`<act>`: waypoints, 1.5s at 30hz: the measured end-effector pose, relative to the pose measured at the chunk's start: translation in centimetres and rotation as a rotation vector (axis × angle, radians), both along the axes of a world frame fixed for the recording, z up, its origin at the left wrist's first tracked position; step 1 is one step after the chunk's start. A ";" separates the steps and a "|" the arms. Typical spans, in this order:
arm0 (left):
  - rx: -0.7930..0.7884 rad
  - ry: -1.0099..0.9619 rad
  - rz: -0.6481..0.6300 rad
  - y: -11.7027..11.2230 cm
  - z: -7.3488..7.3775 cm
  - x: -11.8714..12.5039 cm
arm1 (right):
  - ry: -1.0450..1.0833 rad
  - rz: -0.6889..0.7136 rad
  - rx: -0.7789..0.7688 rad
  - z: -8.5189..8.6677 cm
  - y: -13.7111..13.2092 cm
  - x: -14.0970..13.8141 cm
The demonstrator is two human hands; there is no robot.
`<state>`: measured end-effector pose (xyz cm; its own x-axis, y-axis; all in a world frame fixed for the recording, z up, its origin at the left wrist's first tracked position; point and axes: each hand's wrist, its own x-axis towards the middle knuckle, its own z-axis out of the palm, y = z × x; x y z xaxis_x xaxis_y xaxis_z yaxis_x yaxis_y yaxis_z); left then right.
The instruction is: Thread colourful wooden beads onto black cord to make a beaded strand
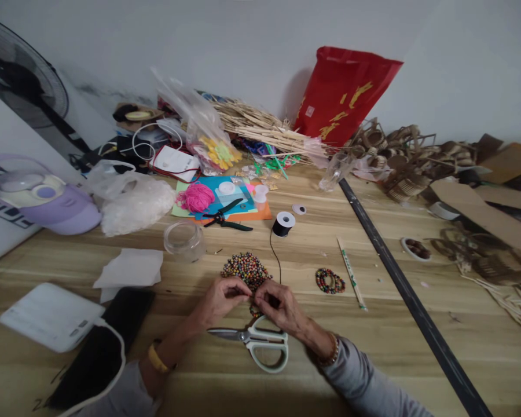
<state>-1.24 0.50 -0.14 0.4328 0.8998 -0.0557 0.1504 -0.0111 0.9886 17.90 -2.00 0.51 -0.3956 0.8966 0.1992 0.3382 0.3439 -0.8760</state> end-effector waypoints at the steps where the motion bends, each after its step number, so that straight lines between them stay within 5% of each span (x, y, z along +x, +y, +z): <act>1: 0.006 -0.008 -0.002 0.0 0.0 0.0 | -0.001 0.003 -0.002 0.0 0.0 0.0; 45: -0.233 -0.069 0.048 -0.2 0.3 0.5 | -0.009 -0.010 0.027 -0.4 0.0 0.1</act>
